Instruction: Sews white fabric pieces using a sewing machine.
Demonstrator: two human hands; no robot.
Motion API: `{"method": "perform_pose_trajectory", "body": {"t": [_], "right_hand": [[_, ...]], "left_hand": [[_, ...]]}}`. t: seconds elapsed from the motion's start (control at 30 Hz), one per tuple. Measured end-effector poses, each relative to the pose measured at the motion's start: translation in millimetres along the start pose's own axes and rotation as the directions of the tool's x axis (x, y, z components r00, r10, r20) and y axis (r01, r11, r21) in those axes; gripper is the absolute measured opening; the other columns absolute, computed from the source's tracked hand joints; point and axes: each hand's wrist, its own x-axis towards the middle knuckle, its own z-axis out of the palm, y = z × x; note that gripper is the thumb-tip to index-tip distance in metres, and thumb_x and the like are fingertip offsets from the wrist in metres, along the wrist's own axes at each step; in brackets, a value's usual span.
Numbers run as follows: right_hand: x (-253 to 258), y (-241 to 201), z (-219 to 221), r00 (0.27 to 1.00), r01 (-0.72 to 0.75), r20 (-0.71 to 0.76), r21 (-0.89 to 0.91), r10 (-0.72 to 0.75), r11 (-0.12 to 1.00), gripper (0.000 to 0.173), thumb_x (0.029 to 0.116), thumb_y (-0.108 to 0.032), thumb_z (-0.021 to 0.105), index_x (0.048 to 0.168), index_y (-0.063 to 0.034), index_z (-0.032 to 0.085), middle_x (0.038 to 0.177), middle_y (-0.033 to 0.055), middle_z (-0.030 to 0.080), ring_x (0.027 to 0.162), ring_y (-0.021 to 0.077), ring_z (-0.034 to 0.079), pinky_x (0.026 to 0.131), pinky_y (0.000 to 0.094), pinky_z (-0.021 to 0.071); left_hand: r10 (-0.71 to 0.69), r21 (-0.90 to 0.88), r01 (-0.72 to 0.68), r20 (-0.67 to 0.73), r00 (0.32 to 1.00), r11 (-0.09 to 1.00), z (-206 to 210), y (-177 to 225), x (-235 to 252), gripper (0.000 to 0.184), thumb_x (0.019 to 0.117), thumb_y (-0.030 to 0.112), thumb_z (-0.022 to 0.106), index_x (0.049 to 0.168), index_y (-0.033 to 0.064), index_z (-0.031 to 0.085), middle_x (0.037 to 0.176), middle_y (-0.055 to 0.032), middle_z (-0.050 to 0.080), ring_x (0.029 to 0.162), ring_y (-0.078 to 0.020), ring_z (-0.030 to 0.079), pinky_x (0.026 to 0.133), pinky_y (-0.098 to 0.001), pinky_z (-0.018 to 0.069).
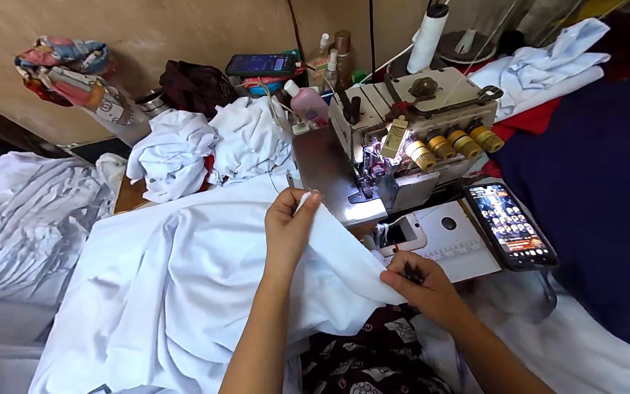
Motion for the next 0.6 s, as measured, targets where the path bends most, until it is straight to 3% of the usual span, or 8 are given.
{"method": "perform_pose_trajectory", "body": {"t": [0.17,0.3,0.33,0.4,0.43,0.5,0.6], "right_hand": [[-3,1,-5,0.998,-0.009,-0.060,0.014,0.010,1.000,0.005,0.0933,-0.018,0.068,0.090,-0.0159,0.065,0.069,-0.0172,0.057,0.058,-0.0125,0.050,0.053,0.0053,0.0420],[-1,4,-8,0.993,0.116,0.028,0.017,-0.116,0.993,0.009,0.0949,-0.025,0.070,0.092,-0.0173,0.066,0.069,-0.0168,0.054,0.059,-0.0148,0.044,0.053,0.0035,0.0360],[1,4,-10,0.988,0.147,0.037,0.017,-0.147,0.989,0.013,0.0942,-0.030,0.071,0.098,-0.0178,0.067,0.078,-0.0164,0.058,0.061,-0.0153,0.043,0.054,0.0031,0.0348],[7,-2,-14,0.979,0.198,0.053,0.028,-0.199,0.980,0.034,0.0926,-0.040,0.073,0.119,-0.0186,0.066,0.108,-0.0153,0.065,0.067,-0.0169,0.040,0.057,0.0028,0.0326],[11,-8,-13,0.972,0.227,0.049,0.037,-0.229,0.973,0.043,0.0923,-0.042,0.073,0.127,-0.0180,0.063,0.113,-0.0154,0.065,0.067,-0.0180,0.039,0.057,0.0020,0.0323],[18,-22,-8,0.957,0.287,0.018,0.042,-0.288,0.957,0.041,0.0929,-0.037,0.073,0.126,-0.0159,0.062,0.104,-0.0173,0.066,0.069,-0.0185,0.042,0.059,0.0013,0.0342],[23,-34,0,0.929,0.369,-0.012,-0.031,-0.369,0.929,0.013,0.0979,-0.019,0.066,0.105,-0.0083,0.062,0.085,-0.0105,0.062,0.072,-0.0146,0.050,0.065,0.0025,0.0409]], "left_hand": [[0.021,0.066,-0.023,0.037,0.999,0.998,-3,6,0,0.006,0.1001,0.013,0.062,0.097,0.0121,0.068,0.073,0.0092,0.065,0.060,0.0028,0.059,0.057,-0.0144,0.0501],[0.219,0.042,-0.225,0.118,0.969,0.973,2,17,-7,0.007,0.1001,0.012,0.061,0.098,0.0109,0.068,0.081,0.0085,0.068,0.069,0.0019,0.062,0.064,-0.0159,0.0528],[0.287,0.036,-0.297,0.174,0.942,0.954,4,23,-11,0.006,0.0985,0.013,0.065,0.096,0.0109,0.070,0.085,0.0088,0.069,0.075,0.0022,0.063,0.069,-0.0166,0.0545],[0.393,0.026,-0.422,0.312,0.865,0.906,11,35,-19,0.010,0.0966,0.019,0.070,0.094,0.0119,0.075,0.092,0.0084,0.071,0.089,0.0024,0.065,0.081,-0.0172,0.0543],[0.425,0.019,-0.465,0.373,0.825,0.885,17,40,-24,0.012,0.0962,0.021,0.070,0.094,0.0112,0.076,0.094,0.0066,0.071,0.093,0.0022,0.063,0.084,-0.0166,0.0518],[0.460,0.015,-0.522,0.451,0.765,0.853,28,46,-31,0.012,0.0954,0.021,0.072,0.095,0.0096,0.077,0.093,0.0022,0.069,0.094,0.0015,0.061,0.085,-0.0144,0.0482],[0.464,0.032,-0.534,0.454,0.761,0.845,35,42,-38,0.012,0.0945,0.020,0.073,0.096,0.0087,0.076,0.092,0.0009,0.068,0.091,0.0013,0.061,0.082,-0.0122,0.0485]]}}
